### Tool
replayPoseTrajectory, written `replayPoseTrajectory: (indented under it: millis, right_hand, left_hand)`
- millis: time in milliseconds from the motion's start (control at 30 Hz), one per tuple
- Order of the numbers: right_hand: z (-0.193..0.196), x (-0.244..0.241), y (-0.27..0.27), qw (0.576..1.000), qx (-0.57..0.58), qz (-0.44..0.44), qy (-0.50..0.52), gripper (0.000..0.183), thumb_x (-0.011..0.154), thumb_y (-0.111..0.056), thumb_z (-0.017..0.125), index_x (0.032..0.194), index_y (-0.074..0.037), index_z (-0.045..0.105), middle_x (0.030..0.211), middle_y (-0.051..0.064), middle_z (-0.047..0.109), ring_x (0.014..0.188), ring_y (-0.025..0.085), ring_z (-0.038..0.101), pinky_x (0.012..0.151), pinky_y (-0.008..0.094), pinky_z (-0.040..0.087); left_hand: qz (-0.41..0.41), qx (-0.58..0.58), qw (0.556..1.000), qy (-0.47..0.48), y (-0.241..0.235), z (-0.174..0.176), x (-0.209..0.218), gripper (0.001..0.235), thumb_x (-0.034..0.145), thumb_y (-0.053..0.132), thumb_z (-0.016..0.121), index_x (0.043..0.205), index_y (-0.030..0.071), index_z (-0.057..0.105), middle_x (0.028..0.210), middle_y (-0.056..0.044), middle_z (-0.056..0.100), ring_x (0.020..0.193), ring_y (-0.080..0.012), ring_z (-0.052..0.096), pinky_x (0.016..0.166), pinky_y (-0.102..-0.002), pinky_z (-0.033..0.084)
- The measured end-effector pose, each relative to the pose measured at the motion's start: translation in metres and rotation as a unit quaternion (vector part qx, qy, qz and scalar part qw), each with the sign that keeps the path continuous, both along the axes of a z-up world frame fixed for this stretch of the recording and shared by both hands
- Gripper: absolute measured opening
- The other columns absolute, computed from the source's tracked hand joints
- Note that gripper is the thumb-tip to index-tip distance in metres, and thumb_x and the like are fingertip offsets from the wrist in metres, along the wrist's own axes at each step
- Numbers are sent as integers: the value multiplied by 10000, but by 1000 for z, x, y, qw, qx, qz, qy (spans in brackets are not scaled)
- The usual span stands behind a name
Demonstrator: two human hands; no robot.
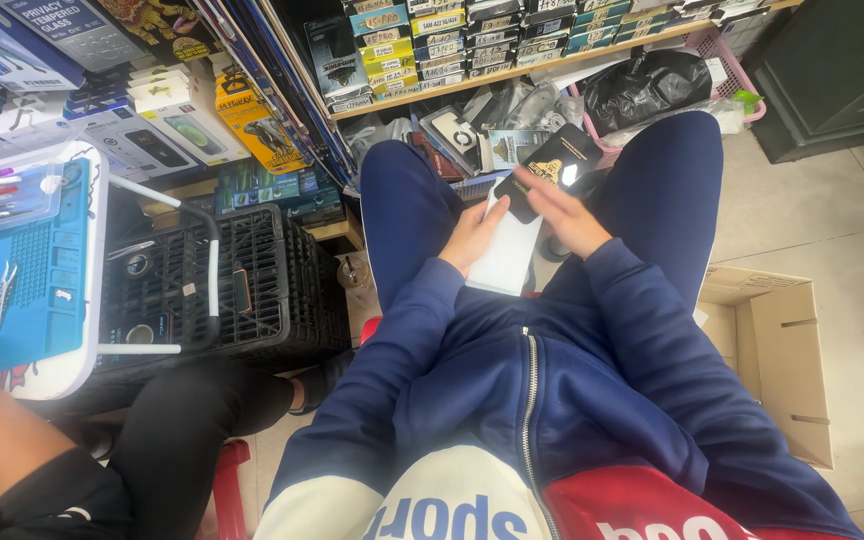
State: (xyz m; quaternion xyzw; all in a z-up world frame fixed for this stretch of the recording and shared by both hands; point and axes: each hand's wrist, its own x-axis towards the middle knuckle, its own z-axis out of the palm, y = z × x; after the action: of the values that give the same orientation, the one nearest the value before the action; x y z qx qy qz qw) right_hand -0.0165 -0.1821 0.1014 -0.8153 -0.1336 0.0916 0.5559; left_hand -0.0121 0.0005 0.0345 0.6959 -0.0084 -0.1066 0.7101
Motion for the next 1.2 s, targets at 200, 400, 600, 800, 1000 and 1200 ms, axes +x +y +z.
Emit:
replayPoseTrajectory:
  millis: [200,400,600,800,1000,1200]
  right_hand:
    - [48,-41,10,997,45,36,51,422,1069,-425,468,1416,-252,633,1450,101,613,1380,286,523,1143,494,420]
    - [23,-18,5,980,145,-130,-53,435,1118,-332,489,1541,-230,471,1635,142,363,1489,365,354,1205,534,351]
    - [-13,8,-15,970,129,-205,-14,548,1152,-285,468,1638,-377,231,1699,177,199,1373,387,549,788,328,649]
    - [-12,2,-2,999,2,19,-39,449,1070,-416,531,1508,-314,531,1557,33,503,1502,274,357,1241,502,264]
    - [6,-10,3,999,16,47,6,410,1082,-399,487,1435,-238,617,1486,104,579,1438,300,454,1182,506,358]
    - [5,-5,-2,980,119,-160,16,477,1122,-373,448,1587,-413,346,1679,103,278,1250,204,591,862,268,622]
  left_hand:
    - [1,-3,1000,-9,-1,-7,4,405,1025,477,595,1009,93,721,720,-35,632,618,-109,651,547,-250,602]
    - [-9,-6,1000,2,0,-30,16,420,1017,510,612,1053,111,739,706,-40,669,594,-100,666,525,-233,599]
    - [-34,-9,999,8,-2,-3,-2,429,1012,507,620,1057,96,737,717,-48,661,607,-118,669,544,-246,600]
    - [-2,7,1000,-4,-2,-17,9,438,1018,508,610,1060,95,747,733,-48,662,637,-121,665,588,-251,600]
    - [21,18,1000,-15,-3,-24,9,370,1010,456,633,1006,108,757,809,-60,670,760,-142,631,647,-312,579]
    - [8,11,1000,-2,-4,-26,8,447,996,527,649,1088,104,761,783,-60,688,680,-136,669,619,-277,598]
